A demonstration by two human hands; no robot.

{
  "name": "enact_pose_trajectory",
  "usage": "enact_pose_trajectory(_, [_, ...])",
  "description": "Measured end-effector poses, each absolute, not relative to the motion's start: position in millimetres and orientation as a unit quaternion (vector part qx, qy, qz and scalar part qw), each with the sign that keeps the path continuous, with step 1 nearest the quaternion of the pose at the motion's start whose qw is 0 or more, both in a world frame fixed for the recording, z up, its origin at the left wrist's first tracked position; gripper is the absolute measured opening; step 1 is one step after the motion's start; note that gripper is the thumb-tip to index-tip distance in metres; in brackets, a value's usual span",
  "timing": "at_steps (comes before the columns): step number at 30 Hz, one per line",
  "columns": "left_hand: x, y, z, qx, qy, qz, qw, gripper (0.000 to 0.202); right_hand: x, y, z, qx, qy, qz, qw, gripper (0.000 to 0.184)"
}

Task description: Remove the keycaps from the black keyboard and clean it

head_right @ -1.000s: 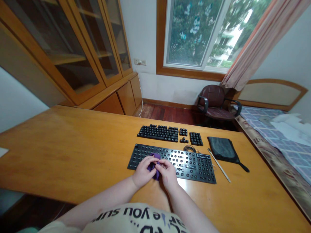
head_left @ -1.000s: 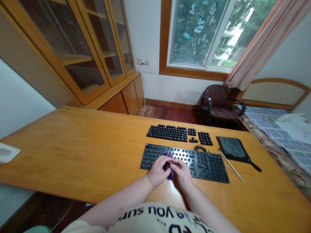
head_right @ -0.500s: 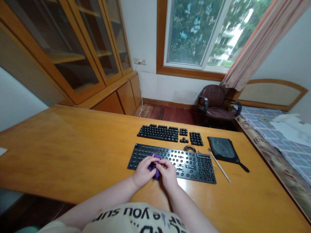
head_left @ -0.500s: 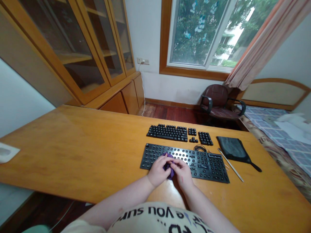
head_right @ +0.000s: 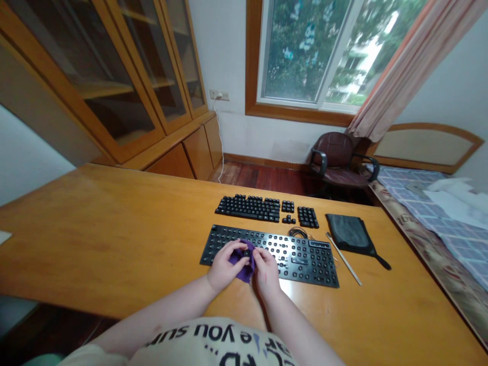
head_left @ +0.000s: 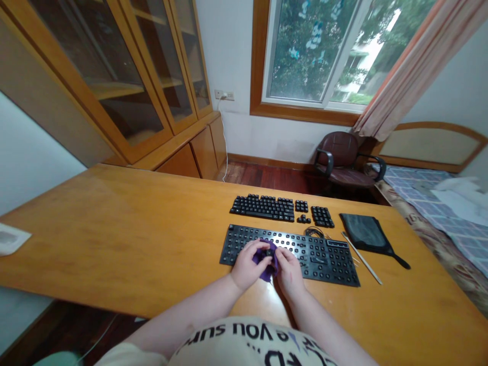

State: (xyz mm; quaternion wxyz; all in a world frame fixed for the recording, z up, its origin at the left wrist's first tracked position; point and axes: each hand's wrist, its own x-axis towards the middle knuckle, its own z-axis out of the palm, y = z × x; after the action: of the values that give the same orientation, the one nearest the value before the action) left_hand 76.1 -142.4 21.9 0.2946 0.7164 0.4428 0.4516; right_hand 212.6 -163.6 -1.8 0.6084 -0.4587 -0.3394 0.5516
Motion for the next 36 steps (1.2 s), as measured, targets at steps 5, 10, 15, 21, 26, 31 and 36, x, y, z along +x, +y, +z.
enact_pose_trajectory(5, [76, -142, 23, 0.722, 0.435, 0.449, 0.295, 0.026, 212, -164, -5, -0.451, -0.311, 0.57, 0.612, 0.021])
enact_pose_trajectory(10, [75, -142, 27, 0.721, 0.428, 0.462, 0.289, 0.023, 211, -163, -3, -0.438, -0.302, 0.581, 0.615, 0.02])
enact_pose_trajectory(15, [76, -140, 29, 0.721, 0.398, 0.481, 0.302, 0.016, 210, -163, 0, -0.431, -0.3, 0.588, 0.615, 0.018])
enact_pose_trajectory(21, [76, -139, 26, 0.719, 0.383, 0.485, 0.318, 0.014, 209, -162, -1, -0.42, -0.274, 0.602, 0.622, 0.017])
enact_pose_trajectory(26, [76, -138, 21, 0.713, 0.395, 0.495, 0.301, 0.012, 209, -163, 0, -0.409, -0.278, 0.612, 0.617, 0.017])
enact_pose_trajectory(31, [74, -136, 19, 0.721, 0.382, 0.503, 0.284, 0.019, 208, -162, 1, -0.42, -0.272, 0.603, 0.622, 0.017])
enact_pose_trajectory(36, [72, -135, 19, 0.721, 0.399, 0.491, 0.284, 0.021, 207, -162, 2, -0.417, -0.266, 0.608, 0.621, 0.018])
